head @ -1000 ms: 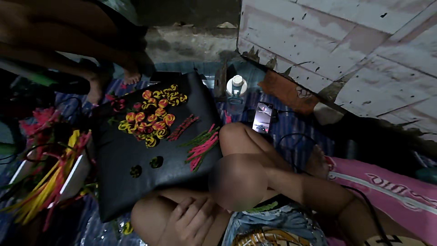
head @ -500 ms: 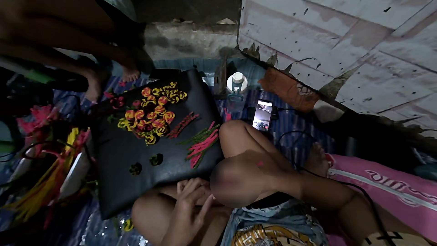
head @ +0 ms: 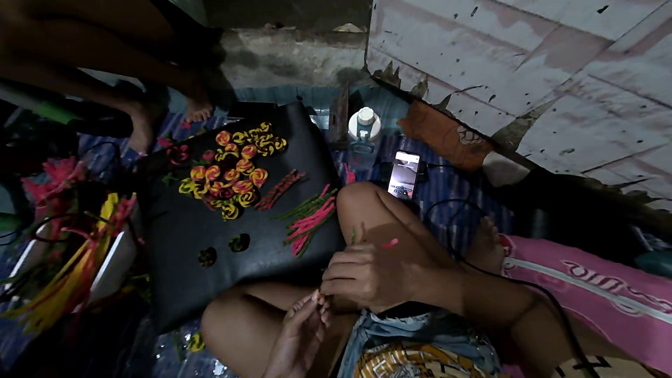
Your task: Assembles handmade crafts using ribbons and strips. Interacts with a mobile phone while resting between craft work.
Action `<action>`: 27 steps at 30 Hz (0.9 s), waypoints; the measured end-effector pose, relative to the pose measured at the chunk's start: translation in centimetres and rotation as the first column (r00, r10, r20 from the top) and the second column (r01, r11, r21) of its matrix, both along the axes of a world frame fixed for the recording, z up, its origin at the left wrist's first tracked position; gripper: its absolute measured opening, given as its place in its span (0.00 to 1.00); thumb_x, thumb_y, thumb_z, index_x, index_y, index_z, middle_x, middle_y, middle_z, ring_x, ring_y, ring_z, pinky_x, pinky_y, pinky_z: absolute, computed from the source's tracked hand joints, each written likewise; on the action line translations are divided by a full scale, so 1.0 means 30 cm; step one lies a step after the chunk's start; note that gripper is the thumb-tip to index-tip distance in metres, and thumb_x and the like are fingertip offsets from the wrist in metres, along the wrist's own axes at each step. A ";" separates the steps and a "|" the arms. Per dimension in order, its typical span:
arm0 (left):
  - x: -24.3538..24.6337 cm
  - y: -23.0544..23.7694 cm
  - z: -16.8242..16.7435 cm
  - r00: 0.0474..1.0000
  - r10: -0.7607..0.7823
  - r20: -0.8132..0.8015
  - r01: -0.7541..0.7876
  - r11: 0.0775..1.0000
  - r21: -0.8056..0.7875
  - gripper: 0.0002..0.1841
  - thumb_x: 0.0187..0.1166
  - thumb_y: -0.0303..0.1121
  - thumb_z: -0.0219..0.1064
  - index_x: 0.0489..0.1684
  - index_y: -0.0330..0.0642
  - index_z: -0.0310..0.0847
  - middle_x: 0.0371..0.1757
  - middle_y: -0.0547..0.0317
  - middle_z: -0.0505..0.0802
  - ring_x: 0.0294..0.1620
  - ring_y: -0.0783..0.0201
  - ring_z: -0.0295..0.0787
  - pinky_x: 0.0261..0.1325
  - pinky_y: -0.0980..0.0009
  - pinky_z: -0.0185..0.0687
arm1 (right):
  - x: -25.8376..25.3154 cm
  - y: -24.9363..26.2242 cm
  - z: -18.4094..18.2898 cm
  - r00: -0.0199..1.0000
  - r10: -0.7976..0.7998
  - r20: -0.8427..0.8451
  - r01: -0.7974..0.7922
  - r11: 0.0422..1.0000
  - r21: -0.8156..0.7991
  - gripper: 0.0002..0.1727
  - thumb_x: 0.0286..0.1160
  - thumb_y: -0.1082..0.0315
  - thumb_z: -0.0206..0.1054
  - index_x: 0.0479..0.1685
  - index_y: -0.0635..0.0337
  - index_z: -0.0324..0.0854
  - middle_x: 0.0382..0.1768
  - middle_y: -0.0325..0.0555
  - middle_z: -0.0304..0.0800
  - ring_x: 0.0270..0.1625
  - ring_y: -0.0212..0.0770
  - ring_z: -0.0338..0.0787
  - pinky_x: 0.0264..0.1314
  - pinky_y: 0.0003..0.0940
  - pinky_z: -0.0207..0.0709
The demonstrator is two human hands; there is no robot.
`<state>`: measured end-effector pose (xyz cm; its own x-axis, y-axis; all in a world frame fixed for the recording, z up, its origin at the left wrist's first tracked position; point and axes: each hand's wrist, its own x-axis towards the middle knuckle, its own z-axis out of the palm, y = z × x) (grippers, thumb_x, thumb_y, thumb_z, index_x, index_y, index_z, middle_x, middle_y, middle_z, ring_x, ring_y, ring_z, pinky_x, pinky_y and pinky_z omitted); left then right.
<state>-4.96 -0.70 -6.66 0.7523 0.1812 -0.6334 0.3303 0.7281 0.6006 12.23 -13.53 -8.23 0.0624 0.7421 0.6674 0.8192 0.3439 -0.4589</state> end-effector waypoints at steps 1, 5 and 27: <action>-0.002 -0.014 -0.010 0.999 0.024 0.029 -0.028 0.989 0.148 0.17 0.85 0.32 0.55 0.29 0.51 0.90 0.30 0.71 0.91 0.32 0.77 0.87 0.41 0.79 0.85 | 0.000 0.000 -0.005 1.000 -0.005 -0.004 0.005 1.000 -0.023 0.08 0.80 0.70 0.65 0.38 0.59 0.90 0.37 0.47 0.94 0.44 0.44 0.93 0.45 0.34 0.84; -0.027 0.012 -0.053 0.962 -0.226 0.153 -0.111 0.190 0.976 0.08 0.85 0.46 0.64 0.42 0.60 0.88 0.51 0.77 0.88 0.57 0.82 0.82 0.63 0.83 0.75 | 0.012 -0.013 0.000 0.950 0.079 -0.303 -0.147 0.967 -0.209 0.07 0.77 0.70 0.68 0.39 0.64 0.91 0.37 0.49 0.94 0.44 0.45 0.92 0.49 0.36 0.84; -0.023 0.074 -0.004 0.827 -0.560 0.058 -0.141 -0.107 0.984 0.12 0.83 0.48 0.66 0.37 0.53 0.89 0.42 0.66 0.90 0.50 0.72 0.82 0.64 0.72 0.66 | 0.064 -0.022 0.098 0.799 0.166 -0.578 -0.503 0.710 -0.493 0.07 0.75 0.72 0.71 0.42 0.67 0.92 0.40 0.56 0.94 0.47 0.52 0.92 0.55 0.51 0.81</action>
<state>-5.64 1.53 -6.77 0.9414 0.0798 0.3278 -0.1570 -0.7563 0.6351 14.16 -14.18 -5.27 -0.1045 0.9940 0.0324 0.3309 0.0655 -0.9414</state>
